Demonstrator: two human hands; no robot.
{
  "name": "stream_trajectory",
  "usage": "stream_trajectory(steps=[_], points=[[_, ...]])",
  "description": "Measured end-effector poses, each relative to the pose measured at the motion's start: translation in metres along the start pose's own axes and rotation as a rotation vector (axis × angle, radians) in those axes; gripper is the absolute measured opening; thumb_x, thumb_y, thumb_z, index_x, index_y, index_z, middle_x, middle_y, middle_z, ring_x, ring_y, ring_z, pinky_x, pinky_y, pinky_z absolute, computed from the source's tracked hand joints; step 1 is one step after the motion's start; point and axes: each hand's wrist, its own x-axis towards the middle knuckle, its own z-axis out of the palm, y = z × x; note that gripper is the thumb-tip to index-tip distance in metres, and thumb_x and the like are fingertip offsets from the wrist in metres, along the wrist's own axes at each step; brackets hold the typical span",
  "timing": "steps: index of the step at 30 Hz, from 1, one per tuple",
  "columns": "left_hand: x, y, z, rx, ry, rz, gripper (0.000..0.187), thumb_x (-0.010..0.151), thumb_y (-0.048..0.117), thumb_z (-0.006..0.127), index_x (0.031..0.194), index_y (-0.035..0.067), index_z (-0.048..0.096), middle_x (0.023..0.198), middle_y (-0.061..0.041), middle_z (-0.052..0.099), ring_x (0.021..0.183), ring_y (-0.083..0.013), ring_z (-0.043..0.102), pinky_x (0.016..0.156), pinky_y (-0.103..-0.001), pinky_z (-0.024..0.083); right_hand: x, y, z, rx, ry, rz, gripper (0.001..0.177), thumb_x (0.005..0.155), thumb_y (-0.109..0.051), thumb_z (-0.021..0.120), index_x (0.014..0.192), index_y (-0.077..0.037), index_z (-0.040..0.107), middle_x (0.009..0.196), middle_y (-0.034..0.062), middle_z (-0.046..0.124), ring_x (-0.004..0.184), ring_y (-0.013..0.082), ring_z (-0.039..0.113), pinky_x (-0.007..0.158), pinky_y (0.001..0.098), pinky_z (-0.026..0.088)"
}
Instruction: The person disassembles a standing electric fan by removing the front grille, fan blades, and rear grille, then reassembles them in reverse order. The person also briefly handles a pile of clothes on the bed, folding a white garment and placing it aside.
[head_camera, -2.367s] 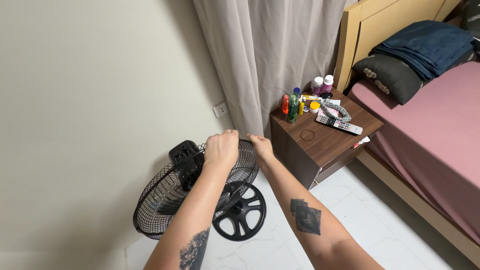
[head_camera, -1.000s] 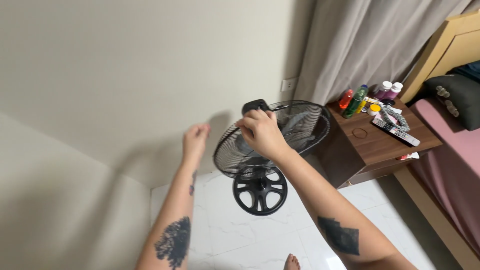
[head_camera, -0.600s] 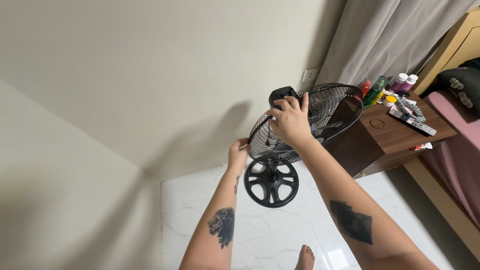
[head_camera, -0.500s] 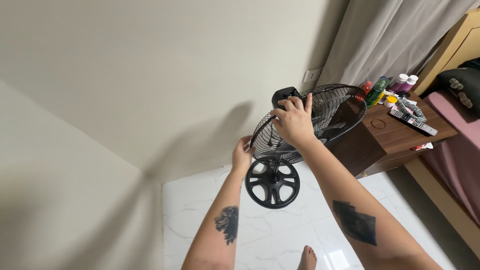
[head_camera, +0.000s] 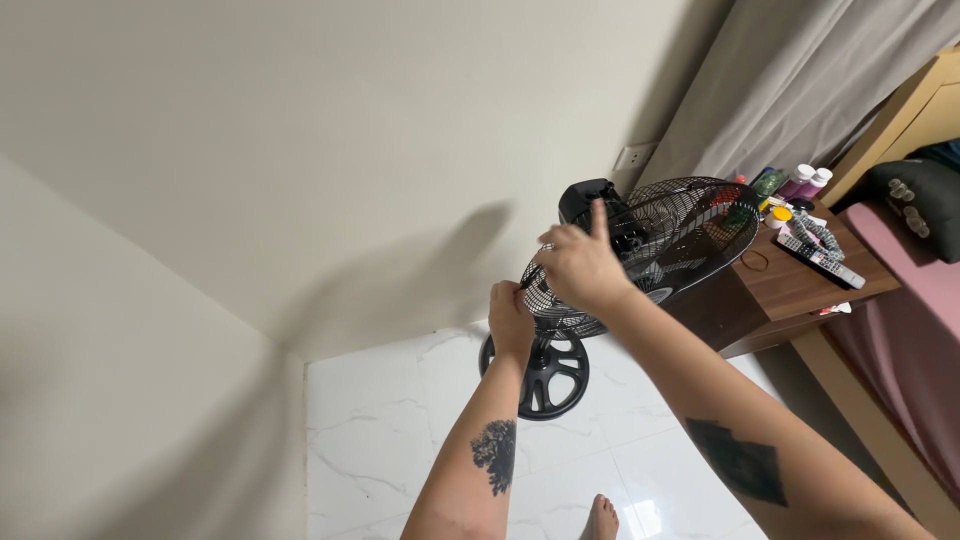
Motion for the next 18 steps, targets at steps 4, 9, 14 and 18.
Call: stream_trajectory(steps=[4, 9, 14, 18], points=[[0.000, -0.003, 0.001, 0.011, -0.011, -0.025, 0.006, 0.096, 0.007, 0.056, 0.096, 0.004, 0.061, 0.101, -0.012, 0.064, 0.090, -0.0354, 0.064, 0.078, -0.044, 0.052, 0.014, -0.020, 0.010, -0.171, -0.236, -0.174, 0.013, 0.088, -0.019, 0.067, 0.095, -0.020, 0.078, 0.107, -0.0004, 0.069, 0.118, 0.0216, 0.059, 0.119, 0.0721, 0.009], [0.000, -0.014, 0.005, 0.017, -0.027, -0.067, 0.008, 0.097, 0.009, 0.056, 0.094, 0.004, 0.062, 0.100, -0.012, 0.064, 0.088, -0.0349, 0.064, 0.077, -0.043, 0.051, 0.032, -0.025, 0.022, -0.265, -0.383, -0.224, 0.012, 0.092, -0.026, 0.068, 0.091, -0.020, 0.078, 0.099, -0.0023, 0.069, 0.115, 0.0213, 0.060, 0.118, 0.0613, 0.023], [0.001, -0.025, 0.008, 0.002, -0.003, -0.024, 0.007, 0.094, 0.009, 0.057, 0.094, 0.005, 0.063, 0.097, -0.012, 0.064, 0.087, -0.0339, 0.064, 0.078, -0.042, 0.052, 0.042, -0.026, 0.031, -0.247, -0.460, -0.237, 0.011, 0.091, -0.029, 0.070, 0.094, -0.021, 0.077, 0.097, -0.0039, 0.069, 0.111, 0.0183, 0.062, 0.114, 0.0574, 0.029], [0.003, -0.025, 0.007, -0.031, 0.004, 0.034, 0.008, 0.094, 0.008, 0.057, 0.093, 0.005, 0.064, 0.096, -0.012, 0.065, 0.087, -0.0332, 0.064, 0.078, -0.041, 0.052, 0.047, -0.027, 0.028, -0.264, -0.510, -0.240, 0.014, 0.090, -0.031, 0.072, 0.097, -0.020, 0.076, 0.099, -0.0041, 0.070, 0.109, 0.0171, 0.064, 0.111, 0.0542, 0.033]])
